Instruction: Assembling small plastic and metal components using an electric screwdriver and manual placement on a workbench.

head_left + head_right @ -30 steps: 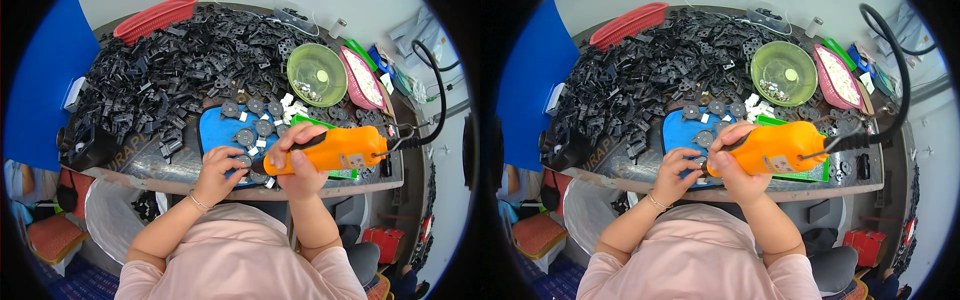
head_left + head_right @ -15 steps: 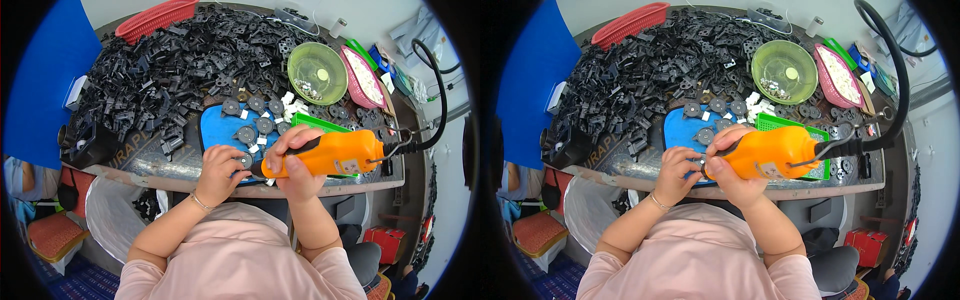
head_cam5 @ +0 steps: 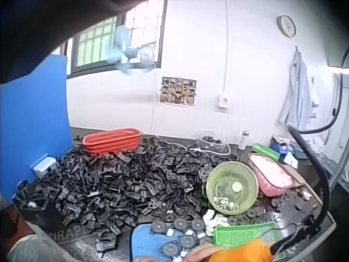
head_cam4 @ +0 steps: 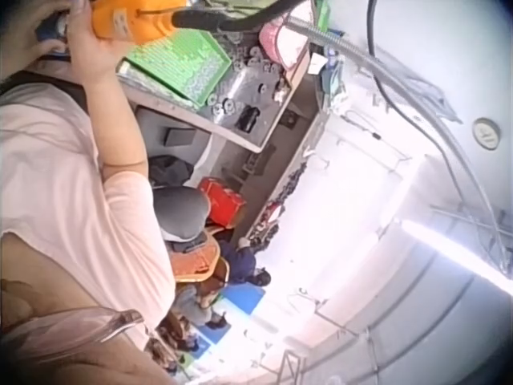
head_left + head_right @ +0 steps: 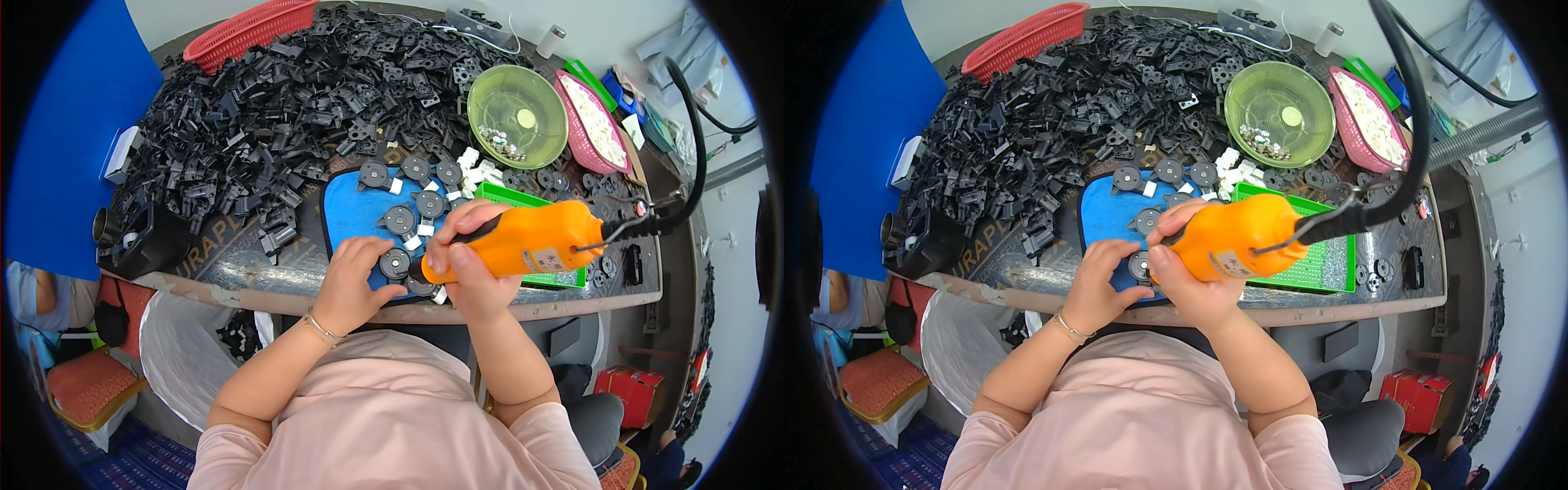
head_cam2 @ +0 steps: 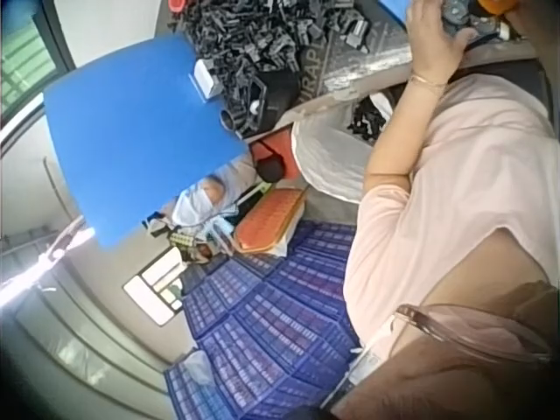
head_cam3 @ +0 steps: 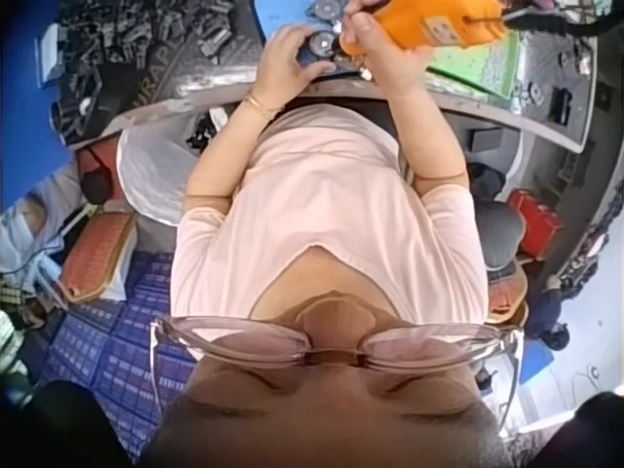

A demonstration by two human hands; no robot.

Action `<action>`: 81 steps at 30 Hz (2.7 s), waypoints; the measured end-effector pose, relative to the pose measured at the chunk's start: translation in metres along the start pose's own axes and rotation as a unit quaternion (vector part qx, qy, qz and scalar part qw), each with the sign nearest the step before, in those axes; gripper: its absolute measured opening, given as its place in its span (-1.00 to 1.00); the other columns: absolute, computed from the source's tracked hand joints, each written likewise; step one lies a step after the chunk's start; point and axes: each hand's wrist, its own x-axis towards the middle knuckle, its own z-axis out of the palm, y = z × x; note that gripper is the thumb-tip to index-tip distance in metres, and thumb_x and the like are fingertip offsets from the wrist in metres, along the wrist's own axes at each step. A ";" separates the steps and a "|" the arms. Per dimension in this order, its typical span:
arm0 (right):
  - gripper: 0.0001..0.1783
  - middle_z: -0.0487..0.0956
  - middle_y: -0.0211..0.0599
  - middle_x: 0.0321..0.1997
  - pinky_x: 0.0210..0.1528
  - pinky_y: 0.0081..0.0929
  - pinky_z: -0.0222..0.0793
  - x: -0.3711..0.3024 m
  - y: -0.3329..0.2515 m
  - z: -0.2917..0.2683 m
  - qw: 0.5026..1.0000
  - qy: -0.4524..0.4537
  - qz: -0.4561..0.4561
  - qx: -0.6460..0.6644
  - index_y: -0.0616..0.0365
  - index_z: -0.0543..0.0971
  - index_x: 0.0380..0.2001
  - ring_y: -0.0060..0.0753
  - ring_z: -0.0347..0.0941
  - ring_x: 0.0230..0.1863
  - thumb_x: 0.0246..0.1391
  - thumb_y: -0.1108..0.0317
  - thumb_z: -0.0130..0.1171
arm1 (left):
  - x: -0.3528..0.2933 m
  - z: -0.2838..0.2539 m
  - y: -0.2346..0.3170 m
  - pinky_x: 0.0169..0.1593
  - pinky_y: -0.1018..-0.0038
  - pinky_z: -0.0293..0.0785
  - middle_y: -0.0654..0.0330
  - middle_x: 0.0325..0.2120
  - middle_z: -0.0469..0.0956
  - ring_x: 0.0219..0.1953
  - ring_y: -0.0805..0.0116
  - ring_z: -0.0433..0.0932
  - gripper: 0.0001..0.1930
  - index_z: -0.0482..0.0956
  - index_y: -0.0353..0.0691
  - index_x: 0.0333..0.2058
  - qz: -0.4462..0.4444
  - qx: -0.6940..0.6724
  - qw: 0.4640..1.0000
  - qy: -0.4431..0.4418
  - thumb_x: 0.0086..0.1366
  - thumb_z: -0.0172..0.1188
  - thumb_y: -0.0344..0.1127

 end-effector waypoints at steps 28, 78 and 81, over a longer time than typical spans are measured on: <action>-0.74 0.41 -0.14 -0.32 -0.45 -0.51 0.38 0.002 0.008 0.001 1.000 0.007 0.005 -0.030 0.23 0.34 -0.24 -0.47 0.36 -0.55 -0.03 0.59 0.13 | -0.001 0.000 -0.010 0.02 0.31 0.34 0.13 -0.10 0.51 -0.06 0.11 0.42 -0.68 0.63 -0.18 -0.32 0.002 -0.017 0.999 -0.050 -0.14 0.41 -0.38; -0.68 0.42 -0.15 -0.26 -0.47 -0.53 0.39 0.029 0.006 -0.013 0.983 -0.179 -0.010 0.038 0.21 0.38 -0.30 -0.47 0.40 -0.53 -0.13 0.49 0.26 | 0.006 0.004 -0.015 -0.02 0.32 0.37 0.07 -0.20 0.53 -0.13 0.06 0.45 -0.49 0.52 -0.29 -0.15 -0.026 -0.031 0.997 -0.071 -0.16 0.42 -0.36; -0.66 0.39 -0.22 -0.21 -0.46 -0.48 0.34 0.036 -0.021 -0.034 0.994 -0.058 -0.057 0.079 0.14 0.36 -0.19 -0.44 0.39 -0.51 -0.01 0.32 0.22 | 0.008 -0.002 -0.013 0.01 0.32 0.36 0.05 -0.19 0.52 -0.10 0.05 0.43 -0.47 0.52 -0.27 -0.14 -0.032 -0.026 0.996 -0.076 -0.17 0.44 -0.33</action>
